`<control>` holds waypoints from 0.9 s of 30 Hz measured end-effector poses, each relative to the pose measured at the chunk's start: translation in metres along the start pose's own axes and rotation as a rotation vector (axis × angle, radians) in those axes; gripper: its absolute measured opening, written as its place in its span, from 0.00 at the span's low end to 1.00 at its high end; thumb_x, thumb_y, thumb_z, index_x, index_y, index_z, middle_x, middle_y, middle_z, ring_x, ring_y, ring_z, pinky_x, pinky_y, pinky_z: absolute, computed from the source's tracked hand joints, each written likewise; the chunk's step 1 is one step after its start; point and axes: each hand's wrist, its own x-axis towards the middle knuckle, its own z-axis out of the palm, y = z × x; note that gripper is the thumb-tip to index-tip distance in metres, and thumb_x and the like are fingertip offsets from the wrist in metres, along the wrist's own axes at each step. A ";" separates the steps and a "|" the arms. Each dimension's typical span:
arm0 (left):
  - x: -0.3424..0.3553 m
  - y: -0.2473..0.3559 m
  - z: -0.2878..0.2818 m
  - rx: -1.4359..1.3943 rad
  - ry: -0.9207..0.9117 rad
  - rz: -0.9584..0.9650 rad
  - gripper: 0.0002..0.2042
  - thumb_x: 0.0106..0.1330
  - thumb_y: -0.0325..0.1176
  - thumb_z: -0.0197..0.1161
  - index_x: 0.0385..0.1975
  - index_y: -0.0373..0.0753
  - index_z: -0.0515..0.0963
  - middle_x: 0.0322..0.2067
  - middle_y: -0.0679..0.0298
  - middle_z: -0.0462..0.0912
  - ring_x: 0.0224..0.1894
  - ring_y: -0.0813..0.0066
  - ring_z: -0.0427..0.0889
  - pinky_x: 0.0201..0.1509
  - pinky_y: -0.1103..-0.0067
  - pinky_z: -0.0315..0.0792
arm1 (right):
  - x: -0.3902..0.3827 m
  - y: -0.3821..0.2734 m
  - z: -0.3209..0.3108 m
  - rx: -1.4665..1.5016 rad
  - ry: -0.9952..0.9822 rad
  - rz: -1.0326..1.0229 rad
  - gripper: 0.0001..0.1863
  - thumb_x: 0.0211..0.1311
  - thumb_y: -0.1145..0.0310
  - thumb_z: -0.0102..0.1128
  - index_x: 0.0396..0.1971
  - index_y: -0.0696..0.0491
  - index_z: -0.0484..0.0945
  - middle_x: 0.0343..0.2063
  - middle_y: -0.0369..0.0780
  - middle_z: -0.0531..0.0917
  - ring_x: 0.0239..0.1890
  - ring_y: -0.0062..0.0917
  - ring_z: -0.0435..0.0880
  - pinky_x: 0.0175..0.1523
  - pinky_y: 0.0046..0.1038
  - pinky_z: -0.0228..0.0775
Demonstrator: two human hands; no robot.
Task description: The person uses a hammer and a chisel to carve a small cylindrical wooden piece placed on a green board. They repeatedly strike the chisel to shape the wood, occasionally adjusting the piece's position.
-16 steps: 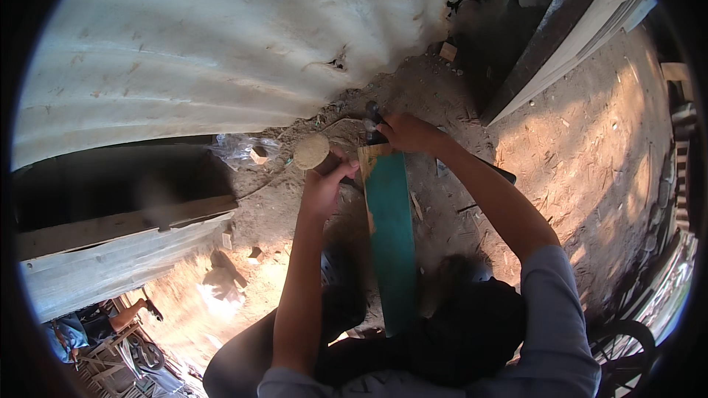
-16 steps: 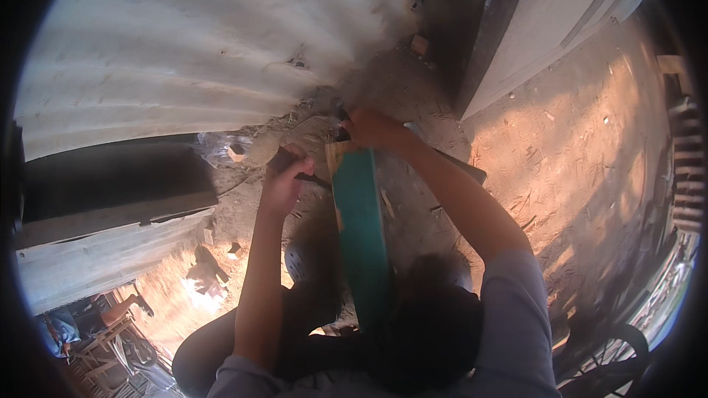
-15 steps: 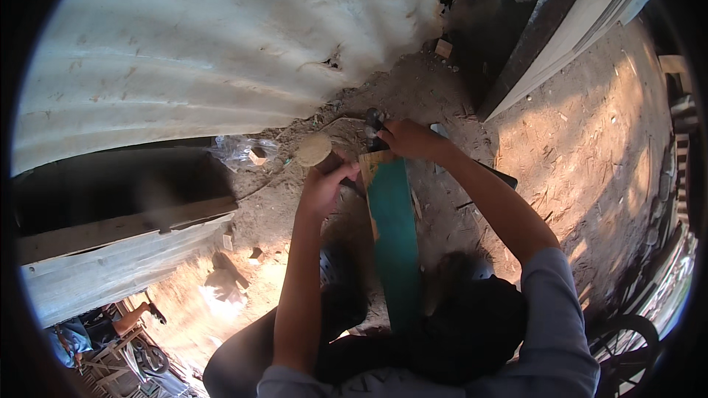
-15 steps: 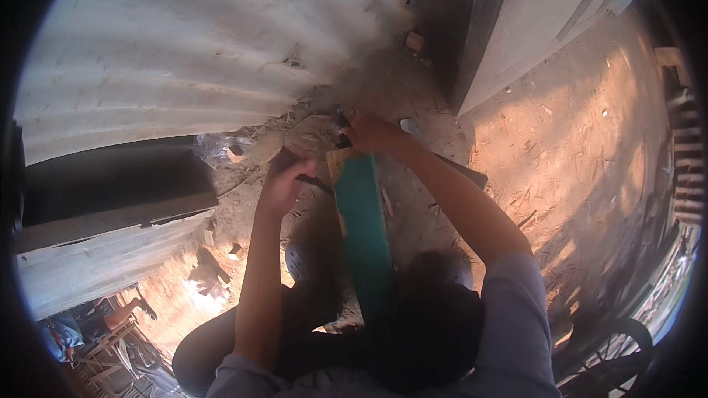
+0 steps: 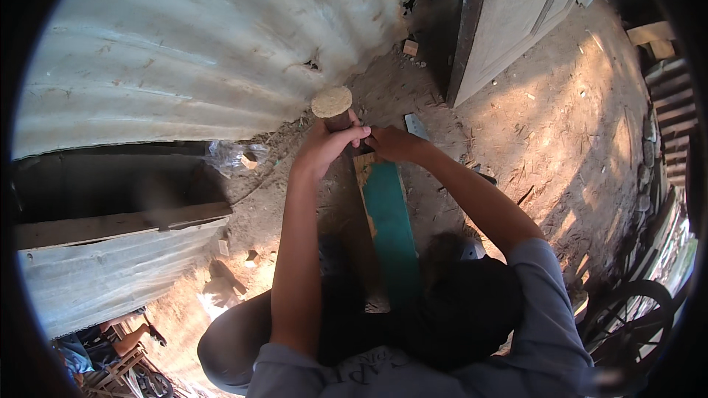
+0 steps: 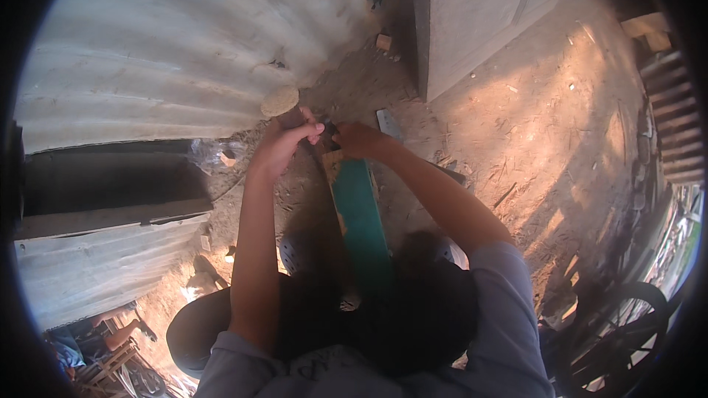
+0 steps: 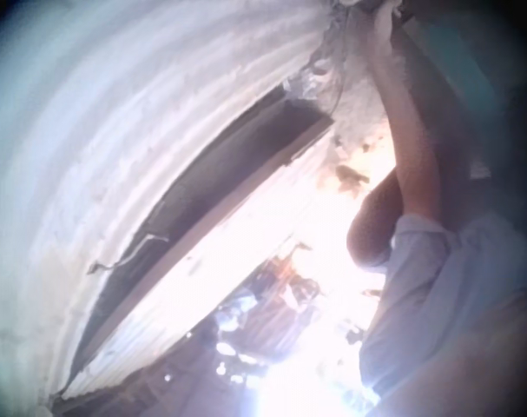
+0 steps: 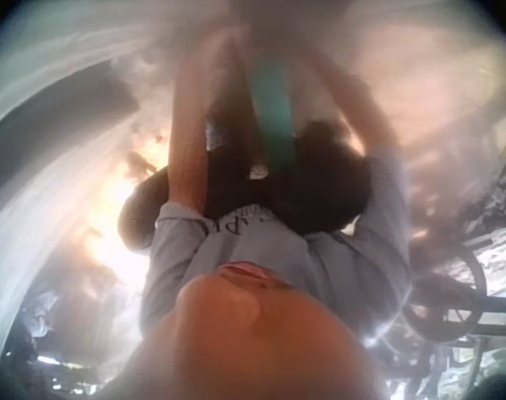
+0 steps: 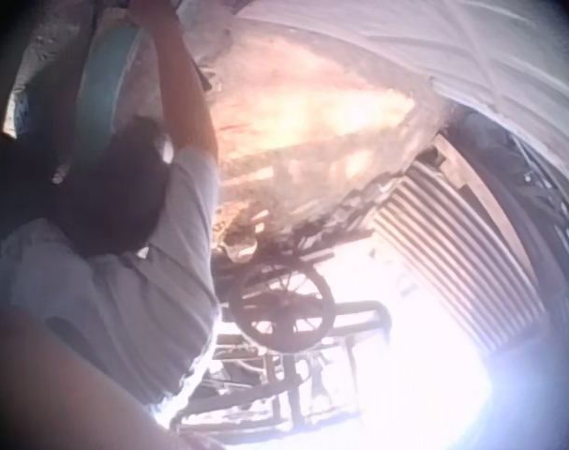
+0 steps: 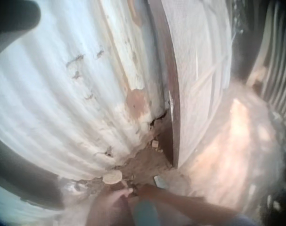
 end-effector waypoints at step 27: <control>0.004 0.037 0.068 0.452 -0.080 0.174 0.10 0.56 0.38 0.64 0.20 0.41 0.74 0.22 0.69 0.78 0.30 0.78 0.74 0.39 0.79 0.67 | -0.133 0.062 0.019 0.221 0.819 0.129 0.17 0.68 0.58 0.48 0.38 0.60 0.70 0.25 0.54 0.78 0.32 0.50 0.79 0.36 0.41 0.67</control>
